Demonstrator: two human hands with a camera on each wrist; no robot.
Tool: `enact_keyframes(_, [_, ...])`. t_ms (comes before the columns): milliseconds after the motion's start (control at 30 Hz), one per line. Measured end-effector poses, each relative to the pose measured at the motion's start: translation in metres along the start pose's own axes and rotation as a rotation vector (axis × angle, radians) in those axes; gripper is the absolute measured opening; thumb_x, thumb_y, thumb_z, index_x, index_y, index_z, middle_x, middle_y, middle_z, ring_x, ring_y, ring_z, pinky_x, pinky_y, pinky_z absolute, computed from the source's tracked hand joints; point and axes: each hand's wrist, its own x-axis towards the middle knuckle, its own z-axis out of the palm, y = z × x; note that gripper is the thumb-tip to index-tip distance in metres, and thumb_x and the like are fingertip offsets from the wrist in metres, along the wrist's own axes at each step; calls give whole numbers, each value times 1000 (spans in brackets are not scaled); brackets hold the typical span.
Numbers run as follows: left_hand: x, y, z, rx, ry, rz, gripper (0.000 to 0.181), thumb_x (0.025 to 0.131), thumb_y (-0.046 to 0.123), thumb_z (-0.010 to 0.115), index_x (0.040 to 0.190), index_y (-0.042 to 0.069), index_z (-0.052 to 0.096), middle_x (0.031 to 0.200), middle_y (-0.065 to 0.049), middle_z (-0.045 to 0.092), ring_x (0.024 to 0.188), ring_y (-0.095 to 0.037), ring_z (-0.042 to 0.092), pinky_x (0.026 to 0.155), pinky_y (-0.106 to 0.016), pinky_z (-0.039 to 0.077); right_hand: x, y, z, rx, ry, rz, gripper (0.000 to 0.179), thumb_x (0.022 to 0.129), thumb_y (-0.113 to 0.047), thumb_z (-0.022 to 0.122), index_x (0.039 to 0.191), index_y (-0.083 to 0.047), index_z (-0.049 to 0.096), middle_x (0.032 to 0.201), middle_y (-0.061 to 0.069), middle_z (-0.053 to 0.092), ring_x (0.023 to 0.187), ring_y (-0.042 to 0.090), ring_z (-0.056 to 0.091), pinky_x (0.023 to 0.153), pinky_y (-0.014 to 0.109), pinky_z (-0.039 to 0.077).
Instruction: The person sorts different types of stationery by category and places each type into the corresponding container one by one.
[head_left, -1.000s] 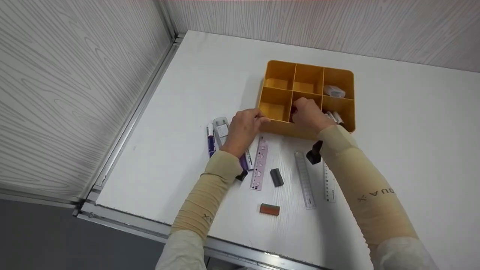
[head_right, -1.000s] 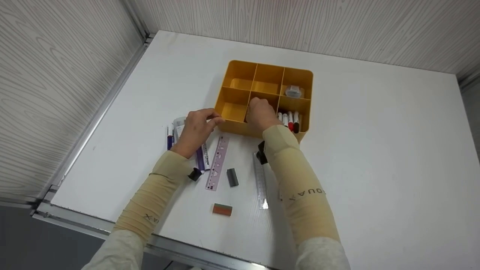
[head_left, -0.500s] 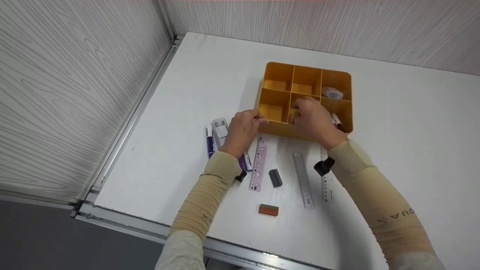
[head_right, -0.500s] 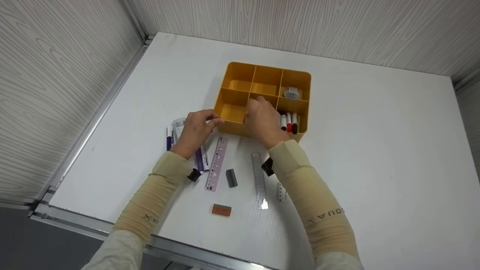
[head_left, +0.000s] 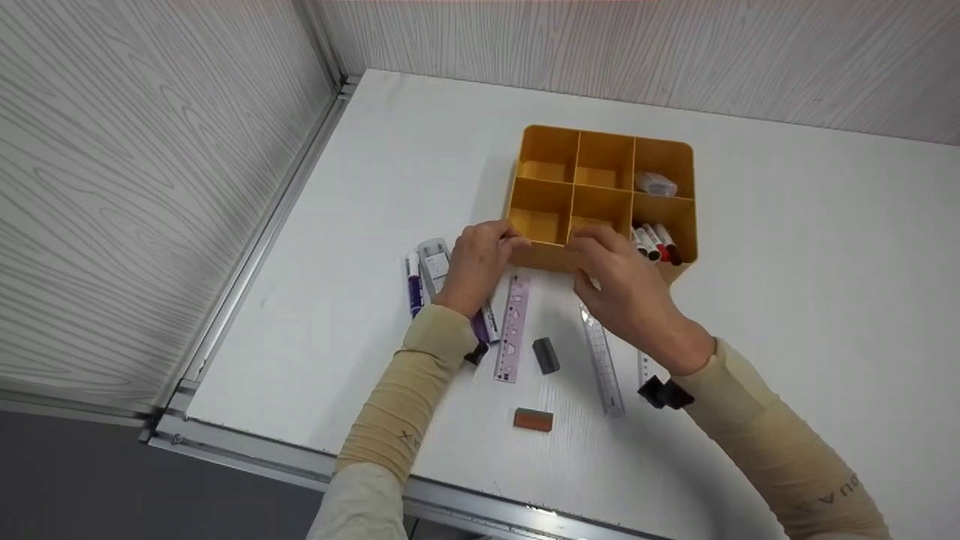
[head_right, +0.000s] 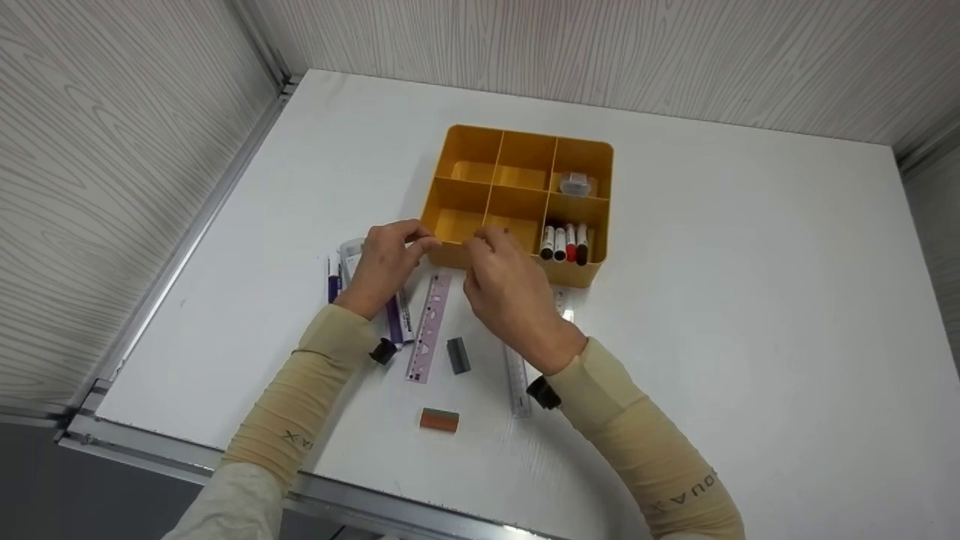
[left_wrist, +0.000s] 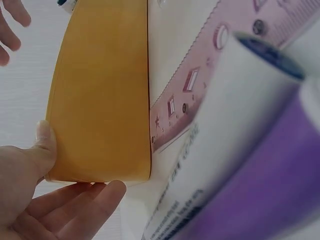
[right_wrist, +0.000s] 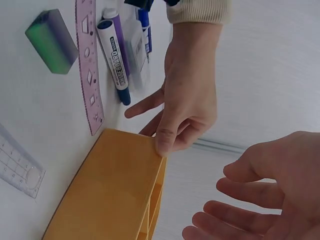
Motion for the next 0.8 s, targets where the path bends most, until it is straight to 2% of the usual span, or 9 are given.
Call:
enact_keyframes(167, [0,-2,-1,-5,-5,7,25,91,38,64,96,15,72,90,3,70,81,-10,61,77,-25,53,-19,-12,3,17,-42,-18,34,87,-3,71,120,-2,63,124,16,61,109,29,63,89,40,56])
enact_keyframes(333, [1,-2,-2,-11,-8,-6,25,91,38,64,96,15,72,90,3,71,82,-11,61,79,-26,53,-37,-21,13,32,-140,-4,36,85,-5,75,120,-5,64,128,14,60,114,27,62,94,40,55])
enact_keyframes(567, [2,-4,-4,-1,6,12,25,91,37,65,94,14,73,89,2,72,80,-12,61,76,-27,52,-56,-21,35,30,-197,-34,39,82,-3,78,119,-6,66,129,13,60,117,26,62,95,38,54])
enact_keyframes(800, [2,-3,-4,-7,-9,-22,24,92,38,64,94,15,72,89,4,70,81,-10,60,77,-26,52,-68,-19,56,19,-297,-66,42,82,0,76,122,-5,65,133,16,59,121,28,60,99,39,52])
